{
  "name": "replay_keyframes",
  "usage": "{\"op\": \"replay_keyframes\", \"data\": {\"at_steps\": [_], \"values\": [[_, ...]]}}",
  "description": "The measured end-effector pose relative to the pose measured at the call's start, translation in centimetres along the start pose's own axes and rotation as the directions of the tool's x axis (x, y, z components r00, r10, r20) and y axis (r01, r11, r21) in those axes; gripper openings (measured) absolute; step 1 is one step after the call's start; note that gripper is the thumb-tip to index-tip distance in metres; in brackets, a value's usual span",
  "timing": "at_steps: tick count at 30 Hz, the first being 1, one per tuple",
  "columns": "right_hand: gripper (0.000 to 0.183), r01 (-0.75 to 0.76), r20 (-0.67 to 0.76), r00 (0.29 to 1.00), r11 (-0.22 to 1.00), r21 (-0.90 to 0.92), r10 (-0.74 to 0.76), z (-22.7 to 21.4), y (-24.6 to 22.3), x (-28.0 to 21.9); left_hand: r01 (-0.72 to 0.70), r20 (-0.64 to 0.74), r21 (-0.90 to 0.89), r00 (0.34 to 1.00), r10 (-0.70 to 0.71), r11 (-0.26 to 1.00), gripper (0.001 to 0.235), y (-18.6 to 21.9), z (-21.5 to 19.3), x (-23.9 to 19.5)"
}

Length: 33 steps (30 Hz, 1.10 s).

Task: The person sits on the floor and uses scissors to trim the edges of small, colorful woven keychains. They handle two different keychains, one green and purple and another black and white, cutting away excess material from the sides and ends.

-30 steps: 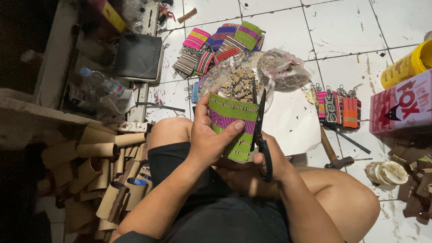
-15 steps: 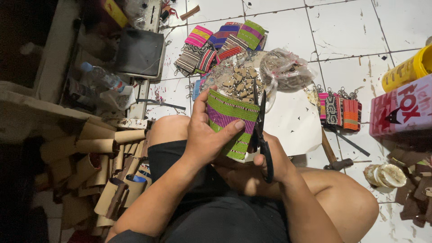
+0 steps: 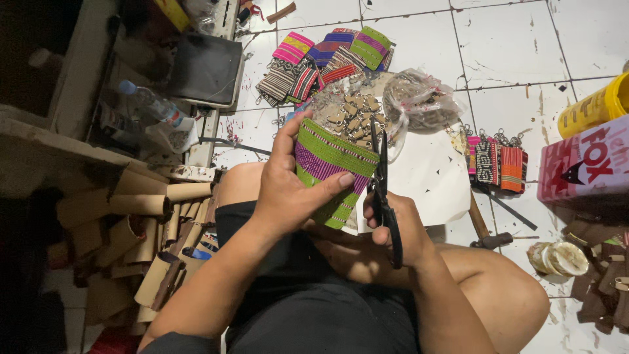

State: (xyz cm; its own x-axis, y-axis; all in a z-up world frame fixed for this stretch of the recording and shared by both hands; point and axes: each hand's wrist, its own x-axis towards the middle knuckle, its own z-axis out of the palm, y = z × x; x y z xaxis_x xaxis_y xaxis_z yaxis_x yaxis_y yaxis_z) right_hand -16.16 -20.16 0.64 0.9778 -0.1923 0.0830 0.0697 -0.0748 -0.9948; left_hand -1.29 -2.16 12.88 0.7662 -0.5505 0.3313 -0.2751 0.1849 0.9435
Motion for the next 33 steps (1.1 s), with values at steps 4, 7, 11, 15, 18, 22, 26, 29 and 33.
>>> {"op": "replay_keyframes", "data": {"at_steps": [4,7,11,15,18,22,26,29,33], "values": [[0.095,-0.002,0.019,1.000,1.000,-0.009,0.002,0.0,-0.6,0.0,-0.022,0.001,0.056,1.000,0.022,0.998,0.098,1.0,-0.8,0.3],[0.094,0.004,0.006,1.000,0.999,-0.034,-0.004,0.1,-2.3,0.0,-0.022,0.021,0.064,1.000,0.020,0.998,0.098,2.0,-1.0,0.5],[0.094,-0.049,0.016,0.999,0.984,-0.173,0.052,0.2,-3.9,-0.3,0.027,0.049,0.400,0.997,-0.051,0.916,0.090,3.8,-1.0,0.9],[0.091,-0.046,0.012,0.999,0.971,-0.234,0.050,0.0,-3.8,-0.4,-0.050,0.122,0.433,0.993,-0.003,0.900,0.087,4.6,-1.7,1.4],[0.091,-0.069,0.014,0.997,0.963,-0.262,0.075,-0.3,-3.9,-0.6,-0.110,0.167,0.516,0.986,0.027,0.850,0.088,5.2,-2.3,1.8],[0.085,-0.061,0.012,0.998,0.951,-0.302,0.068,-0.4,-4.1,-0.7,-0.079,0.178,0.576,0.984,-0.031,0.813,0.088,6.4,-2.8,2.4],[0.083,-0.070,0.033,0.996,0.956,-0.287,0.083,-0.5,-4.6,-0.8,-0.151,0.253,0.590,0.967,-0.004,0.793,0.090,6.7,-3.4,2.8],[0.082,-0.072,0.039,0.995,0.953,-0.295,0.087,-0.5,-5.0,-0.7,-0.175,0.273,0.622,0.962,-0.001,0.763,0.090,6.8,-3.7,3.1],[0.081,-0.078,0.046,0.994,0.955,-0.286,0.095,-0.5,-5.8,-0.6,-0.187,0.298,0.641,0.954,-0.018,0.744,0.090,7.6,-3.8,3.5]]}}
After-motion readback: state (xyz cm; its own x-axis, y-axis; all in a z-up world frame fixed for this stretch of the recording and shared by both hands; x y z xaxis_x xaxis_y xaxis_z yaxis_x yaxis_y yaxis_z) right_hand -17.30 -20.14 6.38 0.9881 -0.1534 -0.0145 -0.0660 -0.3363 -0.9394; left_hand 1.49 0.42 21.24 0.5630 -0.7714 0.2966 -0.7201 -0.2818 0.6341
